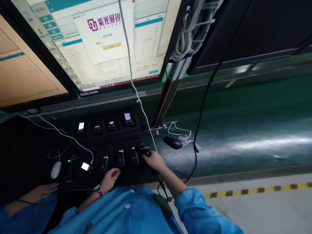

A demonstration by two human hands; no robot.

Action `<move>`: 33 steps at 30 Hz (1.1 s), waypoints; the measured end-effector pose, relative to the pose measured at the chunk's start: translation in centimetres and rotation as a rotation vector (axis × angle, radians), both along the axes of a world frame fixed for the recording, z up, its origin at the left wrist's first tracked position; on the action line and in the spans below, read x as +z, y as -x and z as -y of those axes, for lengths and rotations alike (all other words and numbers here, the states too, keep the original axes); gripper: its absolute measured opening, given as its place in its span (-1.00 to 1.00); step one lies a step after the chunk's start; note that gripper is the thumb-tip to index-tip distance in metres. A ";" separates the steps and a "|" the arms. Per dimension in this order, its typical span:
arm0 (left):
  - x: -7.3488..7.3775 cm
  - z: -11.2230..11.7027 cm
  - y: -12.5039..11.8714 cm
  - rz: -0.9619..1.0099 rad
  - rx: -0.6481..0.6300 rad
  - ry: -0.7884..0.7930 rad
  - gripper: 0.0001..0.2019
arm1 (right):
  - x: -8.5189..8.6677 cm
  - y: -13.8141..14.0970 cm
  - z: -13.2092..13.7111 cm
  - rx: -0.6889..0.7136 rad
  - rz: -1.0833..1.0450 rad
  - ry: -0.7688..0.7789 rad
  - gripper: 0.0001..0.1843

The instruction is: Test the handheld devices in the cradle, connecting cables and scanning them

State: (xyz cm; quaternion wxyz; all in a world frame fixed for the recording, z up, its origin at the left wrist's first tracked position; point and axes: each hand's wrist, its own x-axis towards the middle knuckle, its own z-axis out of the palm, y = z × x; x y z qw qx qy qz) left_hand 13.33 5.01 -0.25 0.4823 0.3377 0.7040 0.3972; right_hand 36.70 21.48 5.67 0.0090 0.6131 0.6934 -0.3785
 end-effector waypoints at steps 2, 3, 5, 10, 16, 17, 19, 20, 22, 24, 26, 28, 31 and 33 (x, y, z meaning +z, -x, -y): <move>0.1 -0.4 -0.5 0.014 -0.029 -0.004 -0.84 | 0.4 0.9 -0.1 -0.034 -0.046 0.067 -0.76; 0.1 -0.5 -0.7 0.021 -0.038 -0.006 -0.86 | 0.5 1.3 -0.1 -0.051 -0.062 0.096 -0.80; 0.1 -0.7 -0.8 0.032 -0.047 -0.007 -0.87 | 0.7 1.9 -0.3 -0.082 -0.085 0.137 -0.87; -0.3 -1.0 -0.1 0.040 -0.048 -0.006 -0.86 | 1.0 2.4 -0.8 -0.137 -0.100 0.165 -0.86; -0.2 -1.6 0.4 0.018 -0.073 -0.002 -0.87 | 1.0 2.2 -1.0 -0.116 -0.061 0.130 -0.84; -0.1 -1.7 0.3 0.009 -0.084 0.000 -0.88 | 0.9 2.1 -1.0 -0.104 -0.047 0.124 -0.83; 0.1 -2.3 -0.2 -0.021 -0.114 0.002 -0.88 | 0.7 2.0 -1.1 -0.079 -0.012 0.109 -0.80; 0.2 -2.7 -0.6 -0.041 -0.134 0.003 -0.88 | 0.5 2.0 -1.2 -0.067 0.011 0.097 -0.78; 0.1 -4.2 -1.8 -0.091 -0.182 0.007 -0.86 | 0.0 1.7 -1.5 -0.046 0.074 0.056 -0.73; 0.0 -6.3 -3.5 -0.156 -0.225 0.018 -0.77 | -0.7 1.1 -1.9 -0.035 0.157 -0.006 -0.65; -0.1 -8.8 -5.3 -0.233 -0.251 0.048 -0.56 | -1.3 -0.1 -2.3 -0.024 0.238 -0.072 -0.61; 0.3 -11.1 -7.0 -0.312 -0.263 0.105 -0.30 | -1.6 -1.5 -2.4 -0.006 0.296 -0.114 -0.63; 1.3 -12.8 -8.8 -0.414 -0.259 0.225 -0.07 | -1.8 -2.9 -2.2 0.034 0.324 -0.139 -0.66; 1.4 -13.0 -9.6 -0.471 -0.228 0.301 0.00 | -2.3 -1.9 -2.3 0.111 0.260 -0.184 -0.75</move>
